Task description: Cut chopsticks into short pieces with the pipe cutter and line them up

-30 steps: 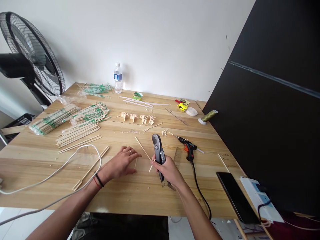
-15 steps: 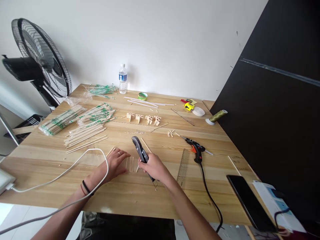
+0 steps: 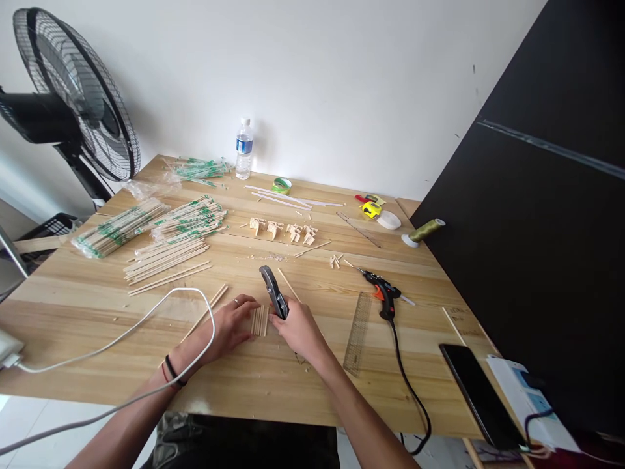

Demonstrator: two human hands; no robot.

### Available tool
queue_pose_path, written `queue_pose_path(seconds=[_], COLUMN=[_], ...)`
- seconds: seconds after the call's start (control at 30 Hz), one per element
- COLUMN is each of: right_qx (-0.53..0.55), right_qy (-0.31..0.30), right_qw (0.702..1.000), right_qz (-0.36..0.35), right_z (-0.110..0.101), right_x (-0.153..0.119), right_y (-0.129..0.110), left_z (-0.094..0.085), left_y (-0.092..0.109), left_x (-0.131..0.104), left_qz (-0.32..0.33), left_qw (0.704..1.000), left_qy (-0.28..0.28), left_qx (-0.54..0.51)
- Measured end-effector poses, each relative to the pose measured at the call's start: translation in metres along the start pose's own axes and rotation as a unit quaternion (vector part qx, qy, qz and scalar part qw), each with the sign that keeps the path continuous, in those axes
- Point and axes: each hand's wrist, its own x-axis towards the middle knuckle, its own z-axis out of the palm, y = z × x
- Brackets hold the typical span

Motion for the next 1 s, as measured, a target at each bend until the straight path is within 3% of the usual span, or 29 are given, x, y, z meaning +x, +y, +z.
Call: queue_pose_path(seconds=[0.53,1.0], right_qx=[0.103,0.143], right_qy=[0.026,0.022], right_qw=[0.994,0.989], right_qz=[0.016,0.043], right_z=[0.008,0.01], right_x=[-0.008,-0.009], right_y=[0.008,0.004], left_z=[0.01,0.008], left_y=[-0.002,-0.001], left_x=[-0.003,-0.004], left_qz=[-0.02,-0.01], left_qw=[0.999,0.999], left_qy=[0.036,0.035], left_qx=[-0.032,-0.031])
